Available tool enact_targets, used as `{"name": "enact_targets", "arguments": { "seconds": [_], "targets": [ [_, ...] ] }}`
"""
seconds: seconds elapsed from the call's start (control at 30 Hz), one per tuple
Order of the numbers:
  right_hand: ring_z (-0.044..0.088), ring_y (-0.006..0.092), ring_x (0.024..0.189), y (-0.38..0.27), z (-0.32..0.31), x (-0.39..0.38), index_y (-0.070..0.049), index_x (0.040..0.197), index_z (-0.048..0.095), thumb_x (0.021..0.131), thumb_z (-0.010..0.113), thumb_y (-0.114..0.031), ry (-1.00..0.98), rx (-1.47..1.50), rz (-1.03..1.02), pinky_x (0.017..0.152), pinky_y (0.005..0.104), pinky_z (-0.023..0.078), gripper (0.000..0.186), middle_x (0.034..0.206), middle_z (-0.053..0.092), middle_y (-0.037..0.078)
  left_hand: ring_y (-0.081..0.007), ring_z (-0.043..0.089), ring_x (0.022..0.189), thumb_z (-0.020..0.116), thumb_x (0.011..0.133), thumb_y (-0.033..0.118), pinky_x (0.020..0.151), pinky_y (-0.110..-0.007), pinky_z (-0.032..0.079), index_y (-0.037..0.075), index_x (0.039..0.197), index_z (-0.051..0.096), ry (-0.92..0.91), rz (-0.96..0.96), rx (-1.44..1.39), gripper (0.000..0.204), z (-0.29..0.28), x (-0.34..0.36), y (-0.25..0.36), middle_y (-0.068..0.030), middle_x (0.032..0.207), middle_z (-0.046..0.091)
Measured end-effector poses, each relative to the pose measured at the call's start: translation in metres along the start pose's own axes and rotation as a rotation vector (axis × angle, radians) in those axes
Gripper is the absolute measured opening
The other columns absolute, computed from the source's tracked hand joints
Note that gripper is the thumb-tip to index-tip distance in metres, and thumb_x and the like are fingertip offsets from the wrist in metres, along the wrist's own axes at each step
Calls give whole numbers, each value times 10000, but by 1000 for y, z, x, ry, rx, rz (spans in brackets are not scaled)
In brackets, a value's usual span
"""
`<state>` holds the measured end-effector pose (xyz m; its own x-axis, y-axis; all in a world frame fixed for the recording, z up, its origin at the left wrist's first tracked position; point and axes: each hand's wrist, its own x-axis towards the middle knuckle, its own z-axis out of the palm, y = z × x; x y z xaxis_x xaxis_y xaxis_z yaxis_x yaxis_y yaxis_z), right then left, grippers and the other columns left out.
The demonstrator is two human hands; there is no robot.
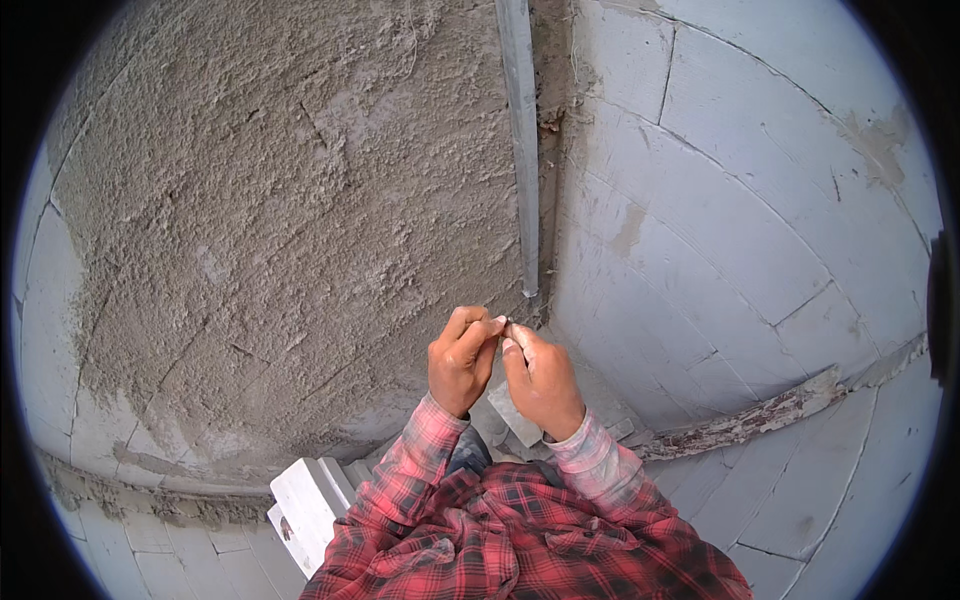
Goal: The person secures a metal trim piece to a wall using a hammer and nails. They repeatedly position the trim, hammer nails into the wall, and adjust the trim along the wall surface.
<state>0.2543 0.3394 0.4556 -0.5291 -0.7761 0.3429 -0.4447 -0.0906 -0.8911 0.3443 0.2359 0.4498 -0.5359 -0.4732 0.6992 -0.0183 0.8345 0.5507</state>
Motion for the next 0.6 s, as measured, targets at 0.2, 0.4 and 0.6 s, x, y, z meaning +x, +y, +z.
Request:
{"name": "enact_targets", "arguments": {
  "seconds": [0.2, 0.4, 0.6],
  "targets": [
    [694, 341, 781, 27, -18, 38, 129, 1220, 553, 984, 503, -157, 173, 110, -83, 623, 406, 492, 375, 876, 677, 235, -165, 661, 803, 703, 857, 32, 697, -281, 560, 30, 1110, 689, -534, -3, -195, 253, 1, 86, -22, -102, 978, 648],
    [581, 83, 682, 24, -19, 67, 60, 1238, 592, 1001, 550, -168, 434, 385, -88, 612, 253, 471, 332, 822, 654, 63, -126, 639, 744, 709, 882, 79, 642, -262, 539, 10, 989, 733, -987, 69, -542, 130, 12, 213, -36, -62, 881, 638],
    [543, 90, 624, 24, 20, 88, 10, 1224, 606, 996, 536, -112, 703, 451, -150, 588, 264, 452, 268, 729, 599, 40, -112, 634, 723, 670, 908, 55, 620, -249, 533, -8, 957, 726, -981, 72, -572, 98, 32, 249, -67, -70, 896, 636]
  ]
}}
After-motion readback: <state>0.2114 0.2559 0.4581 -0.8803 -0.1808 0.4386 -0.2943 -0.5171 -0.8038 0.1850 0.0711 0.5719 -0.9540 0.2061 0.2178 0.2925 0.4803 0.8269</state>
